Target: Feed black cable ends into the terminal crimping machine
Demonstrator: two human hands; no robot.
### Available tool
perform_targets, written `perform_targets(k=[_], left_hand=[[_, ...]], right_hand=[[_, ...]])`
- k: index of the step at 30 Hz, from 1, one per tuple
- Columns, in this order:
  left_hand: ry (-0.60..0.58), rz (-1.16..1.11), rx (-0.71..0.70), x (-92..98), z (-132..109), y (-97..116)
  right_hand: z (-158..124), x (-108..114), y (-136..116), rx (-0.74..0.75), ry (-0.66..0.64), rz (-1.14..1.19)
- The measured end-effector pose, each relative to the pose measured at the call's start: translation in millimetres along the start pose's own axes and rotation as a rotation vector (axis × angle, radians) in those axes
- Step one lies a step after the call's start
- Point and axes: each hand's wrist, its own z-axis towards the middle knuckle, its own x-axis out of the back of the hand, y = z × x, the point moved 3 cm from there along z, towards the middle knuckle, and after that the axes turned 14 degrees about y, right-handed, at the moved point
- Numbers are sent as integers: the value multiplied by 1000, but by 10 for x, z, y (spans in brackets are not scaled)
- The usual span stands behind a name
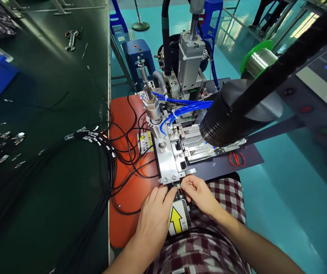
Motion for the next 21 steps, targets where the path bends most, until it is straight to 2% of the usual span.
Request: perform_targets(k=[2, 5, 8, 11, 17, 21], left_hand=[[-24, -36, 28, -48, -45, 27], [14, -57, 26, -92, -96, 31], [93, -104, -22, -76, -102, 21], [104, -127, -53, -47, -81, 17], [36, 9, -87, -85, -50, 63], [15, 79, -120, -125, -49, 85]], right_hand=[[24, 2, 26, -74, -51, 74], [55, 22, 51, -82, -47, 93], [63, 13, 70, -92, 12, 107], [55, -28, 67, -88, 88, 123], [28, -57, 40, 10, 156, 89], [-25, -35, -12, 217, 195, -125]])
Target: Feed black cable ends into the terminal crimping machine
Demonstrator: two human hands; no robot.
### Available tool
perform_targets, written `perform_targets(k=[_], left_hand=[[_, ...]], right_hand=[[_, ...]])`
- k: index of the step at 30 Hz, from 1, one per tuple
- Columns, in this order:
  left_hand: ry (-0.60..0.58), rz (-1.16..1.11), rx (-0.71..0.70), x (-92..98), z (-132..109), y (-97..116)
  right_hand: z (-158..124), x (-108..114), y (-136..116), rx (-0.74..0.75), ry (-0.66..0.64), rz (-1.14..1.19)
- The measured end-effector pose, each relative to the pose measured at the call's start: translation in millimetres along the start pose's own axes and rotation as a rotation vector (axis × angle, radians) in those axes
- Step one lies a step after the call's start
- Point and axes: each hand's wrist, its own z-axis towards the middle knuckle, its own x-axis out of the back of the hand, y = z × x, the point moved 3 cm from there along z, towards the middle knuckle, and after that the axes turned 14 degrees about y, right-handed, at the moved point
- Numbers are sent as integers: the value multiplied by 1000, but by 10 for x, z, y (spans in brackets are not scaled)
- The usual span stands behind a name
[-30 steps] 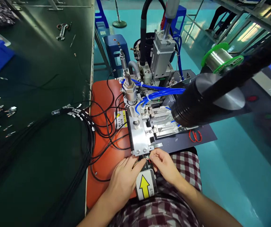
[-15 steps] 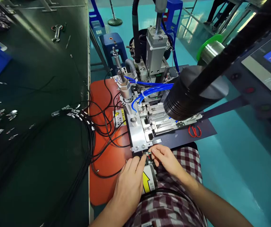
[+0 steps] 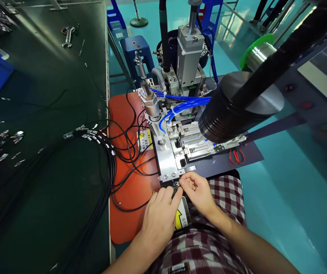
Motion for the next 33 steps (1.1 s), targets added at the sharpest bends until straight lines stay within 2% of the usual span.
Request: perform_targets(k=[2, 4, 9, 14, 18, 27, 29, 33], left_hand=[[-1, 2, -6, -7, -3, -4], [2, -4, -8, -7, -8, -14], [22, -67, -10, 4, -20, -51], [132, -249, 30, 35, -27, -102], [141, -246, 53, 31, -37, -111], [85, -184, 74, 8, -6, -105], [73, -171, 80, 6, -8, -111], [68, -163, 88, -5, -18, -125]], right_hand=[[-21, 17, -41, 138, 7, -96], [-35, 29, -51, 196, 4, -149], [-15, 22, 51, 14, -34, -59], [8, 15, 98, -183, -120, 134], [-62, 87, 104, -184, -60, 109], [-218, 18, 150, -257, -80, 101], [-211, 30, 105, -171, -40, 14], [-177, 104, -108, 231, 38, -321]])
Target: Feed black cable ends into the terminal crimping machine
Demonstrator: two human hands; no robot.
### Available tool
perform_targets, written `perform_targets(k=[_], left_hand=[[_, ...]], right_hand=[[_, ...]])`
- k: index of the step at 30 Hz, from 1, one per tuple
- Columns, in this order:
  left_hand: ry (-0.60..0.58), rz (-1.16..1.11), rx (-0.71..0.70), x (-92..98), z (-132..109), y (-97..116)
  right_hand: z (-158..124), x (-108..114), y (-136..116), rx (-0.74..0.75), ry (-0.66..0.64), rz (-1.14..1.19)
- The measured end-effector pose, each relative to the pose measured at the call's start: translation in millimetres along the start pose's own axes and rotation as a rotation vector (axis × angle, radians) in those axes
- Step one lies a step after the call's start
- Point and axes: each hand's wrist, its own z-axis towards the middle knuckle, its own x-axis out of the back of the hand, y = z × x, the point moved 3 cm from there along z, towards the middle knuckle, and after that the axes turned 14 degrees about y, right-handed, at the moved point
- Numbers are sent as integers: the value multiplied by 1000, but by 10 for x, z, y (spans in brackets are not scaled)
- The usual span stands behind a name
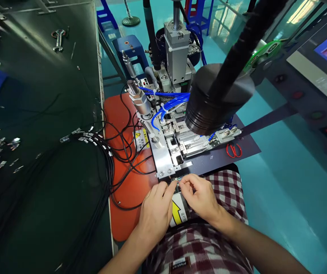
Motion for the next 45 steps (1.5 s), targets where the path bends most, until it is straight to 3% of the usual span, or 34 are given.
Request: perform_targets(k=[2, 6, 8, 12, 14, 20, 30, 45], left_hand=[[8, -2, 1, -7, -3, -5], [16, -11, -5, -17, -9, -3], [19, -13, -9, -16, -9, -1], [34, -64, 7, 6, 1, -8], [53, -132, 32, 26, 6, -17], [99, -197, 44, 49, -2, -21], [60, -224, 77, 34, 5, -69], [62, -43, 2, -26, -4, -30]], right_hand=[[37, 46, -55, 100, -11, -66], [94, 55, -21, 37, -45, 15], [109, 12, 49, -78, -77, 143], [96, -118, 216, -443, -222, 522], [89, -138, 266, -521, -237, 596], [74, -126, 261, -442, -150, 568], [82, -246, 203, -426, -174, 618], [79, -236, 268, -437, -168, 704]])
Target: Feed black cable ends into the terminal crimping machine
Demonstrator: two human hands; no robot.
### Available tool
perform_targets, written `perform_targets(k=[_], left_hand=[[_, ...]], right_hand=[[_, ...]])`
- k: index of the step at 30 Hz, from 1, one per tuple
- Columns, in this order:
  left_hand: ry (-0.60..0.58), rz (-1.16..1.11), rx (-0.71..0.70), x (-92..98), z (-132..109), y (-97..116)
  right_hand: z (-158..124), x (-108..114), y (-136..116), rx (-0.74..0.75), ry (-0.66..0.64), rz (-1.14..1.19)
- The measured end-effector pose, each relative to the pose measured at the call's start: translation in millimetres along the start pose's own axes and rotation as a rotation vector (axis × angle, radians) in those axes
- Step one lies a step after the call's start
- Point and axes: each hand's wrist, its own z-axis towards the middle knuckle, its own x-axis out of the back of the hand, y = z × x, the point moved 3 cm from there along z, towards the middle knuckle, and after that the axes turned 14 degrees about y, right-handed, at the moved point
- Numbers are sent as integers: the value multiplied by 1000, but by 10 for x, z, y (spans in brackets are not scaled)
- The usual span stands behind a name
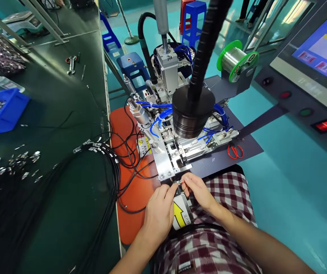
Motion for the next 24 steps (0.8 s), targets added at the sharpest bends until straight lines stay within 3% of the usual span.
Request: perform_targets(k=[7, 16, 24], left_hand=[[0, 64, -40, -41, 10, 49], [50, -160, 123, 25, -74, 23], [92, -126, 121, -58, -76, -25]], right_hand=[[12, 2, 53, 64, 20, -46], [-17, -56, 27, 42, 4, -13], [2, -55, 52, 31, -4, 9]])
